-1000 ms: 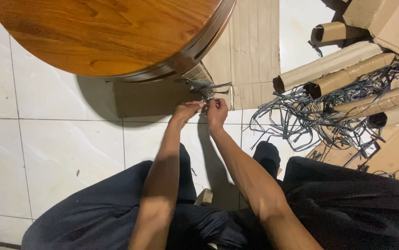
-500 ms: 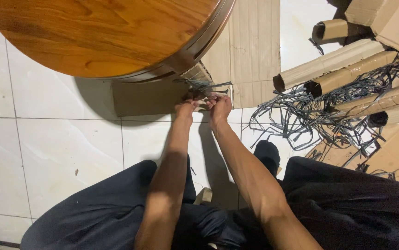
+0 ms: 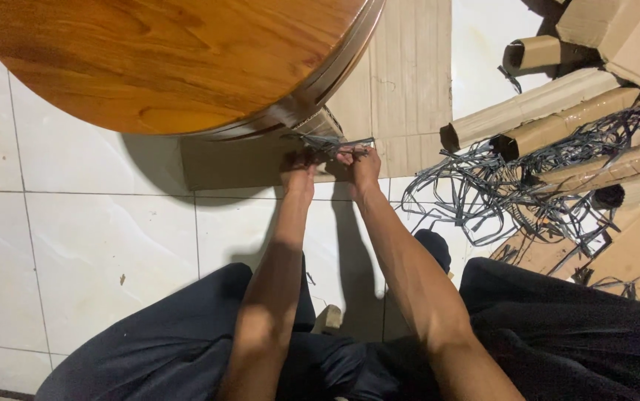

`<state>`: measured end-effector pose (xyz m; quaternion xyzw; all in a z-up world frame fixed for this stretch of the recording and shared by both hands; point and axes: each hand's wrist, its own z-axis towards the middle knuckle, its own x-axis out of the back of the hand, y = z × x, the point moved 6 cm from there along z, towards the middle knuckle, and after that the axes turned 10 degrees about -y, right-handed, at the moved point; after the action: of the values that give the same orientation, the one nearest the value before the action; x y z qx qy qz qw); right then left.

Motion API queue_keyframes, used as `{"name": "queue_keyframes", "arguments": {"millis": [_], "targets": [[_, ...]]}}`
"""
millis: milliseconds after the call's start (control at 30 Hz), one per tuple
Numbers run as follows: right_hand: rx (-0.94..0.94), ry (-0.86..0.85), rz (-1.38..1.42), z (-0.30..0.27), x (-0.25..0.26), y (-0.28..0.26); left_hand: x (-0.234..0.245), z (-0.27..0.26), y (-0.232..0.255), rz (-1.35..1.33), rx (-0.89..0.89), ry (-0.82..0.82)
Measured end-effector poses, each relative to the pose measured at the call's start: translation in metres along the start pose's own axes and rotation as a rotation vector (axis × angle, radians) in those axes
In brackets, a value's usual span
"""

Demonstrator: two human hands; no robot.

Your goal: Wrapping wooden table legs with cardboard and securing them with wire ties

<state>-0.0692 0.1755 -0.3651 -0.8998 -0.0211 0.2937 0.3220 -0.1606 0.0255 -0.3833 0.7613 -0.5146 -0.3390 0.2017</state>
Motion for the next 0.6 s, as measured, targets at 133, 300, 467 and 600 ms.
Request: {"name": "queue_keyframes", "arguments": {"millis": [133,300,467,600], "targets": [[-0.035,-0.036,0.032,-0.002,-0.001,-0.003,0.033,0.037,-0.019,0.499,-0.042,-0.033],[-0.010,-0.077,0.001,0.006,0.007,0.000,-0.001,0.011,-0.012,1.099,-0.168,-0.157],[0.035,-0.099,-0.031,0.001,0.006,-0.008,-0.001,0.016,-0.015,1.271,-0.574,-0.301],[0.038,-0.074,-0.049,0.005,0.008,-0.011,-0.045,-0.043,0.031,1.414,-0.482,-0.286]]}}
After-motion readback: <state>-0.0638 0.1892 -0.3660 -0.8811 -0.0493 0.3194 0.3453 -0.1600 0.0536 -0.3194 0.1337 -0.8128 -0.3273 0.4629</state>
